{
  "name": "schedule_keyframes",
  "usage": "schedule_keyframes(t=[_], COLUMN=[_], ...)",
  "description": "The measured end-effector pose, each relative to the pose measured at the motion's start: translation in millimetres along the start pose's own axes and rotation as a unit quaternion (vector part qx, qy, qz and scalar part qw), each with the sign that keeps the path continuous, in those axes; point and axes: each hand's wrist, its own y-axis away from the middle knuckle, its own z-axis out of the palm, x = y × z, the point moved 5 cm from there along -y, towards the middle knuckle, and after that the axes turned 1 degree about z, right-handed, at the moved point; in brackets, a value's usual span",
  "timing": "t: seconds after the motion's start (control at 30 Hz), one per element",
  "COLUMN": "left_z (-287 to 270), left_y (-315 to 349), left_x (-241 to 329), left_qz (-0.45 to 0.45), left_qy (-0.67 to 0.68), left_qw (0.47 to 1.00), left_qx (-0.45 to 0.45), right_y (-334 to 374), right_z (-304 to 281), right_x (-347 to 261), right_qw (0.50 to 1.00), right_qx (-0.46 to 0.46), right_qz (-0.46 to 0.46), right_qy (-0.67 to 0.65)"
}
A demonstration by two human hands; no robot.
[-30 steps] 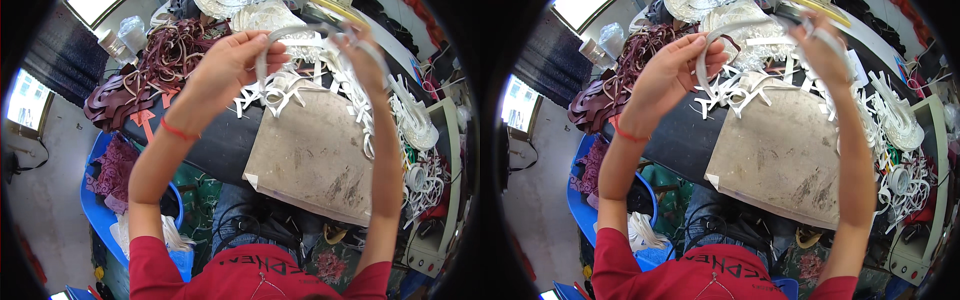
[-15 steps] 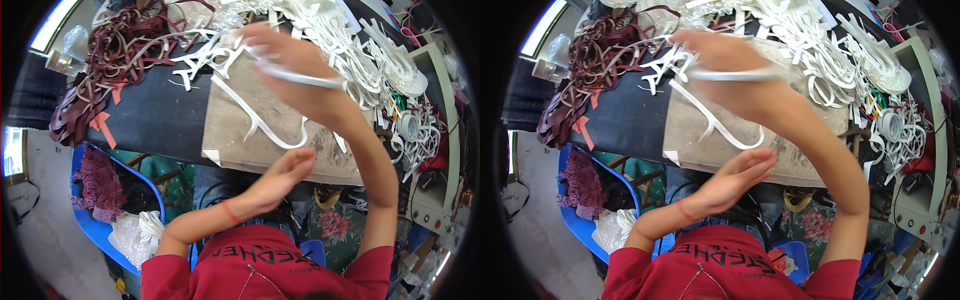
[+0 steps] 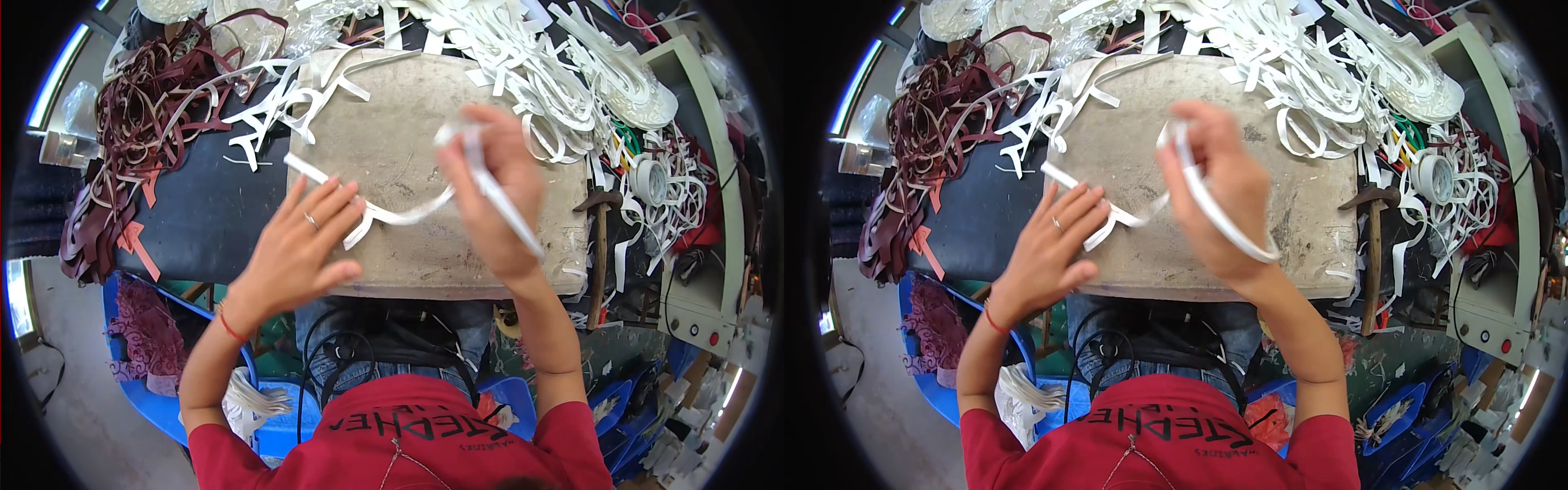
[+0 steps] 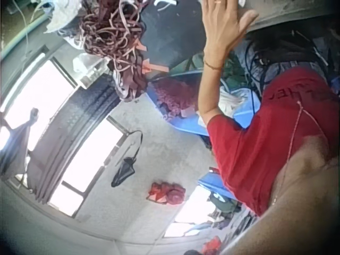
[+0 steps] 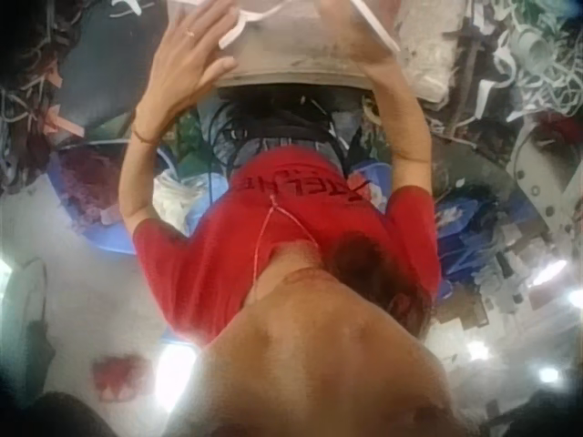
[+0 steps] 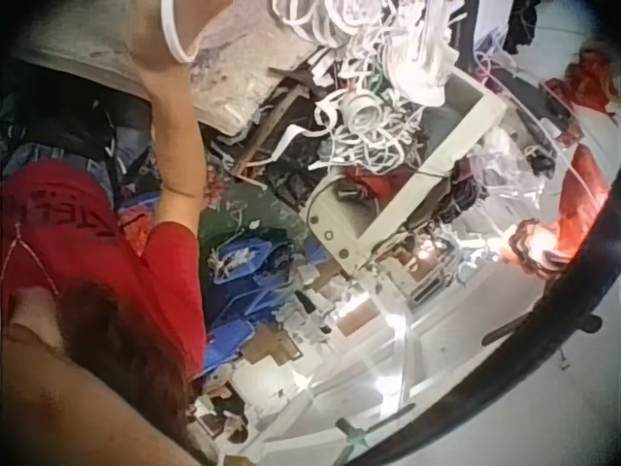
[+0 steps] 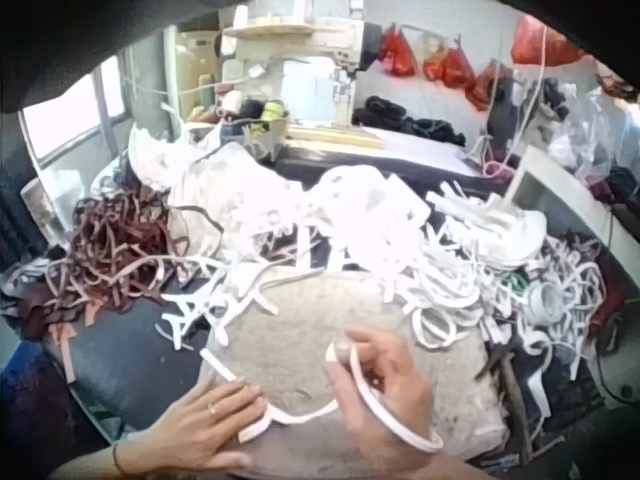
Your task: The recorder is applying white adhesive tape to the edges of leather shoe component patterns at a workbench.
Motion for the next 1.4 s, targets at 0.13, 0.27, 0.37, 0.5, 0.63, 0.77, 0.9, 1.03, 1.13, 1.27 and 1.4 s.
schedule_keyframes(t=[0.13, 0.27, 0.37, 0.5, 0.63, 0.77, 0.9, 1.03, 1.13, 1.27, 1.4], left_z=[29.0, 43.4, 28.4, 13.1, 13.5, 17.7, 23.2, 22.3, 27.9, 21.3, 22.3], left_y=[6.9, -2.6, 13.7, 55.1, 62.8, 58.9, 63.2, 52.6, 51.2, 47.1, 41.5], left_x=[64.4, 90.9, 76.2, 41.1, 28.6, 25.7, 25.1, 35.7, 31.7, 31.1, 34.8], left_qz=[-0.056, -0.101, -0.066, -0.122, -0.148, -0.170, -0.166, -0.098, -0.087, -0.072, -0.078], left_qy=[0.029, 0.071, 0.086, 0.031, 0.026, 0.018, 0.023, 0.013, -0.017, -0.055, -0.090], left_qw=[0.997, 0.985, 0.982, 0.966, 0.959, 0.963, 0.964, 0.985, 0.991, 0.991, 0.991], left_qx=[0.050, 0.117, 0.157, 0.225, 0.241, 0.210, 0.208, 0.140, 0.105, 0.096, 0.068], right_y=[8.3, 46.0, 55.5, 41.2, 37.0, 38.1, 40.5, 40.2, 41.9, 53.8, 66.4], right_z=[-32.6, -73.7, -120.6, -72.5, 45.1, 81.0, 86.9, 87.4, 74.1, -18.1, -26.3], right_x=[0.2, 47.9, 49.5, -5.2, -30.3, -31.6, -26.7, -30.0, -42.7, -23.8, -5.7], right_qw=[0.982, 0.966, 0.951, 0.979, 0.979, 0.947, 0.944, 0.950, 0.962, 0.973, 0.964], right_qx=[0.125, 0.161, 0.248, 0.141, -0.169, -0.294, -0.303, -0.282, -0.219, -0.085, -0.114], right_qz=[0.071, 0.134, 0.149, 0.136, -0.050, 0.131, 0.130, 0.124, 0.110, 0.159, 0.207], right_qy=[-0.120, 0.154, 0.106, 0.056, 0.102, 0.005, -0.001, 0.057, 0.123, 0.145, 0.120])
